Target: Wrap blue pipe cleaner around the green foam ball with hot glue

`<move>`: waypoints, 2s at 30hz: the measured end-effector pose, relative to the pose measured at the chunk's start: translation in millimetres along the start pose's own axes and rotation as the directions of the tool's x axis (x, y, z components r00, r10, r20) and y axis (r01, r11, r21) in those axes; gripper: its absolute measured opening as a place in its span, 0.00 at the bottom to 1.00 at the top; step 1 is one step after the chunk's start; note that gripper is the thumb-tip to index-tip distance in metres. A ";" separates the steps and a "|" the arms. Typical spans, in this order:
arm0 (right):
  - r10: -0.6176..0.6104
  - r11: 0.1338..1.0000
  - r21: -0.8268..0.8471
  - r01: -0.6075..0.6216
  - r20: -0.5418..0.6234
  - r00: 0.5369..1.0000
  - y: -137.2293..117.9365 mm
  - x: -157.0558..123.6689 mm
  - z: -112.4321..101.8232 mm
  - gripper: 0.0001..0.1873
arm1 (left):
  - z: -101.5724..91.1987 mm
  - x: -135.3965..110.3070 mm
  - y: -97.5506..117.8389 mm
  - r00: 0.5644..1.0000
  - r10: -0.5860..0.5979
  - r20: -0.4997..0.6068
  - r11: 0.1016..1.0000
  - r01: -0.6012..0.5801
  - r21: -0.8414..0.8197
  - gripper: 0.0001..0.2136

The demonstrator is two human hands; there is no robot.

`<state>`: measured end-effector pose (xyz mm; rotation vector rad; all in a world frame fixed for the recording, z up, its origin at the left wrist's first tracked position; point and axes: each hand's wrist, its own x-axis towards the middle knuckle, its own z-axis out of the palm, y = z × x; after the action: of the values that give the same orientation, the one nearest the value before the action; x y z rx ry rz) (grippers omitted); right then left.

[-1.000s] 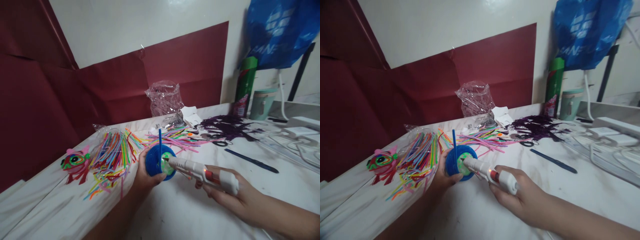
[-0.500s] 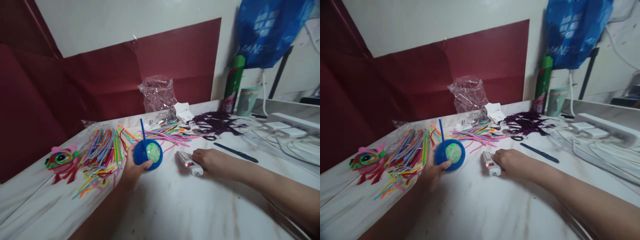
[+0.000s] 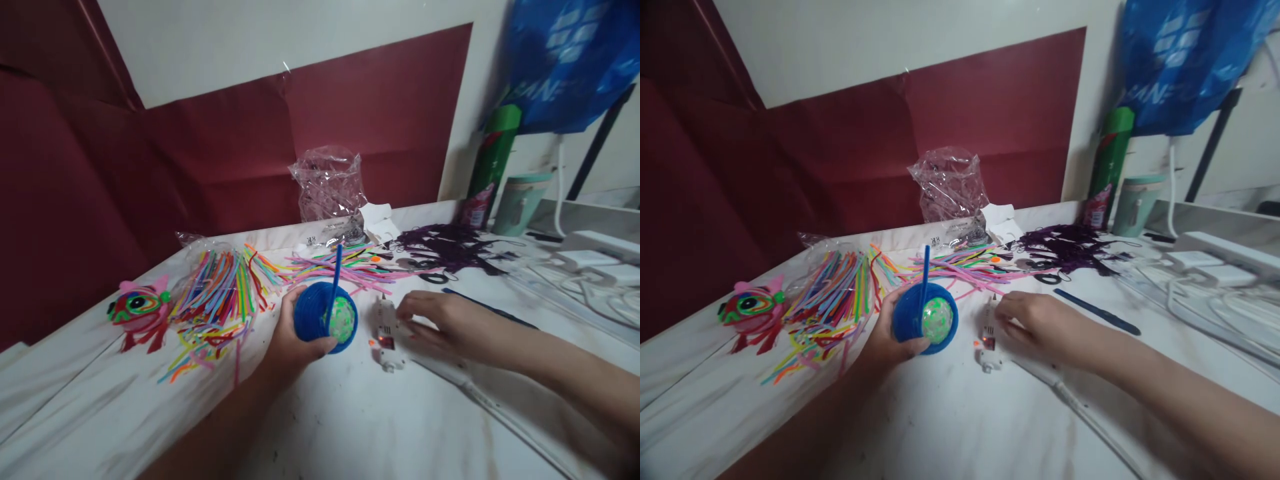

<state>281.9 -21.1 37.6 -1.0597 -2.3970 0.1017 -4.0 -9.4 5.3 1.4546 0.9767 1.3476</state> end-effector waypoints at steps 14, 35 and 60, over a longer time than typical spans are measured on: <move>0.265 0.821 0.553 -0.143 -0.149 0.953 -54.6 -1.8 33.1 0.25 | 28.2 -22.2 10.0 0.969 0.246 -0.017 0.920 -0.228 0.320 0.40; 0.426 0.708 0.635 -0.307 -0.037 0.904 -61.1 -1.0 58.2 0.39 | 27.1 -30.0 1.5 0.951 0.257 0.173 0.895 -0.302 0.327 0.34; 0.396 0.821 0.479 -0.310 -0.087 0.914 -63.8 2.5 57.3 0.28 | 36.1 -29.0 3.3 0.997 0.039 0.061 0.968 -0.053 0.246 0.30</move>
<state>210.0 -55.8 6.0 -1.2051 -1.8500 0.6405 29.1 -41.6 0.1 1.7015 1.1112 1.2437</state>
